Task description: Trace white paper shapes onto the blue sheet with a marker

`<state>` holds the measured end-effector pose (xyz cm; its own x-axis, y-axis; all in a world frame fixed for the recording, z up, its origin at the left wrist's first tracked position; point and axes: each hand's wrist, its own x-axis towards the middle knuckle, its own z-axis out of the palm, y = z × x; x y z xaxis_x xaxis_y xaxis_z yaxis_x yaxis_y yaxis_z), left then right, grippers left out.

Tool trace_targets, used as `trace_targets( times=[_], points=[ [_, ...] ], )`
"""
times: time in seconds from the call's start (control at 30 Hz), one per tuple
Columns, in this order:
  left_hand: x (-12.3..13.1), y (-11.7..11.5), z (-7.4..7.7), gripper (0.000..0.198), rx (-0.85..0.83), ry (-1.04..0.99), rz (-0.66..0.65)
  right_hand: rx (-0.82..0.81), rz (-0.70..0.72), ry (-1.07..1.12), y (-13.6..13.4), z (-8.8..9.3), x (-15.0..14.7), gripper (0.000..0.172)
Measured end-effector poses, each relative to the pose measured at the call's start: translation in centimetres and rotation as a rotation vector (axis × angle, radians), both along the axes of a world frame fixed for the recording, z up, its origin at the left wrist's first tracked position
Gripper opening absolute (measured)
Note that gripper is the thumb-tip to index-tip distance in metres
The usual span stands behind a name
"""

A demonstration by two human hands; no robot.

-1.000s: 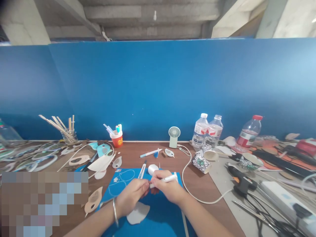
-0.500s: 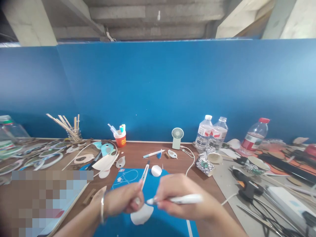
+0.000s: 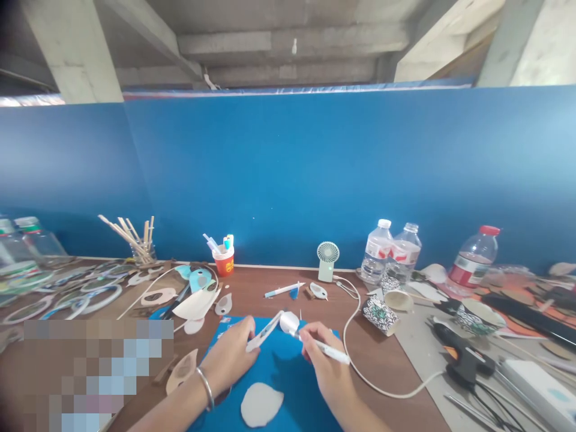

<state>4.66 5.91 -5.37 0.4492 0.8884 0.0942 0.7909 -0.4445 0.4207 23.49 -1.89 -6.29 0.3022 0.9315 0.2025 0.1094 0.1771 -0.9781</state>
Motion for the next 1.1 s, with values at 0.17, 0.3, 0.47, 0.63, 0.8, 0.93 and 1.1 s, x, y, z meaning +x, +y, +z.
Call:
trace_targets(
  times=[0.17, 0.3, 0.47, 0.63, 0.8, 0.93, 1.1],
  points=[
    [-0.9, 1.9, -0.5, 0.007, 0.063, 0.036, 0.034, -0.068, 0.023, -0.034, -0.2, -0.7, 0.4, 0.027],
    [-1.6, 3.5, -1.0, 0.004, 0.089, 0.018, 0.048, -0.079, 0.026, -0.05, -0.2, -0.5, 0.4, 0.028],
    [-2.3, 5.3, -1.8, 0.004, 0.123, -0.021, 0.07, -0.089, 0.046, -0.087, -0.3, -0.5, 0.3, 0.027],
    [-2.5, 6.5, -2.2, 0.005, 0.179, -0.045, 0.098, -0.083, -0.027, -0.14, -0.2, -0.9, 0.3, 0.025],
    [-2.3, 6.9, -1.9, 0.009, 0.235, -0.072, 0.11, -0.064, -0.067, -0.217, -0.2, -0.7, 0.2, 0.025],
    [-2.3, 6.0, -0.7, 0.01, 0.227, -0.081, 0.041, -0.026, -0.06, -0.244, -0.5, -0.2, 0.3, 0.027],
    [-2.3, 3.3, 1.1, 0.019, 0.005, -0.021, -0.356, -0.004, -0.078, -0.126, -0.5, -0.3, 0.7, 0.026]
  ],
)
